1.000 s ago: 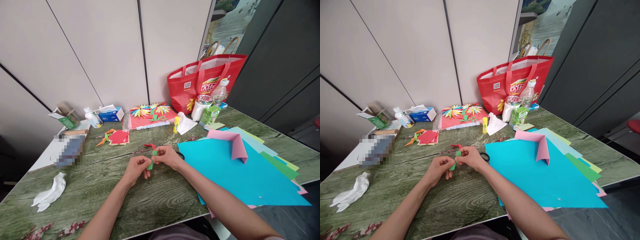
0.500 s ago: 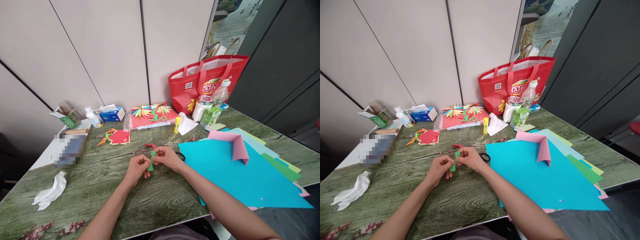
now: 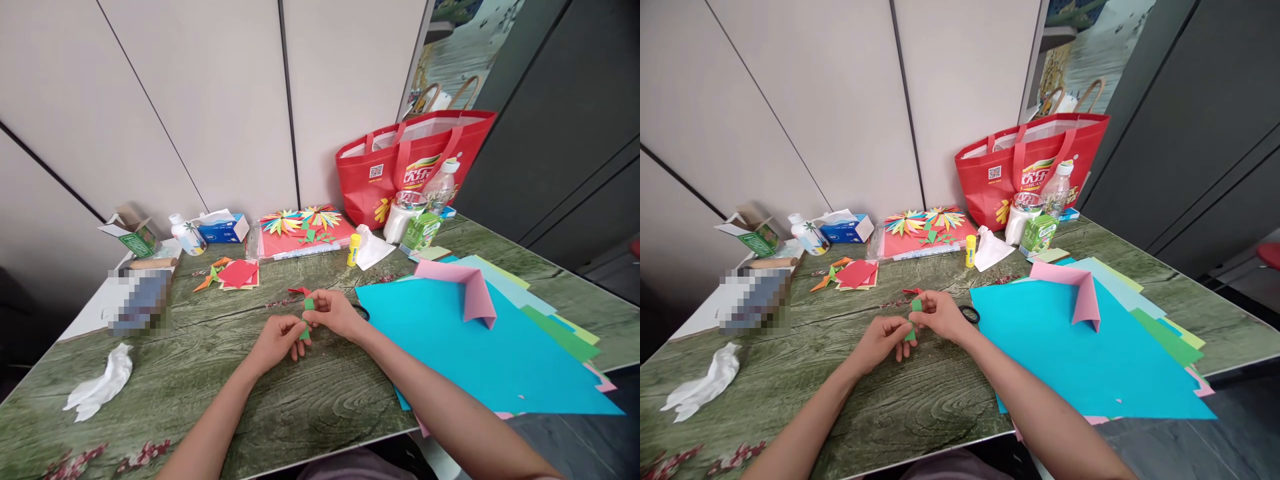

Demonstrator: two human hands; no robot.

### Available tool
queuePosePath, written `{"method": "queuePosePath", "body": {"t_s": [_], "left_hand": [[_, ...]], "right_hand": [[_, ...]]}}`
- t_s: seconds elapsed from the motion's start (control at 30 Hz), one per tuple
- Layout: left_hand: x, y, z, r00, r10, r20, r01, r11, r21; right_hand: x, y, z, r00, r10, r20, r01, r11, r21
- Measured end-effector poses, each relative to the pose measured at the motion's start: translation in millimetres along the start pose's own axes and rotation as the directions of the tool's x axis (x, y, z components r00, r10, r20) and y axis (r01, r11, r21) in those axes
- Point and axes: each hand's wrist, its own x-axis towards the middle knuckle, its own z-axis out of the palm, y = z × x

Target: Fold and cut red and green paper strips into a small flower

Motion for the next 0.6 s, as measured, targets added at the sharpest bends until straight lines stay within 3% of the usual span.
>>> {"method": "queuePosePath", "body": {"t_s": [0.23,0.6], "left_hand": [[-1.2,-2.2,3.6,0.998,0.047,-0.050,-0.043,0.995,0.091],[0.4,1.4,5.6,0.993,0.025,-0.113,-0.030,0.999,-0.040]], "right_hand": [[-1.0,1.6,3.1,0.998,-0.014,-0.053,0.009,0.996,-0.084],[0.3,-4.9,1.1,0.998,0.053,-0.012,-0.053,0.998,0.046]]}}
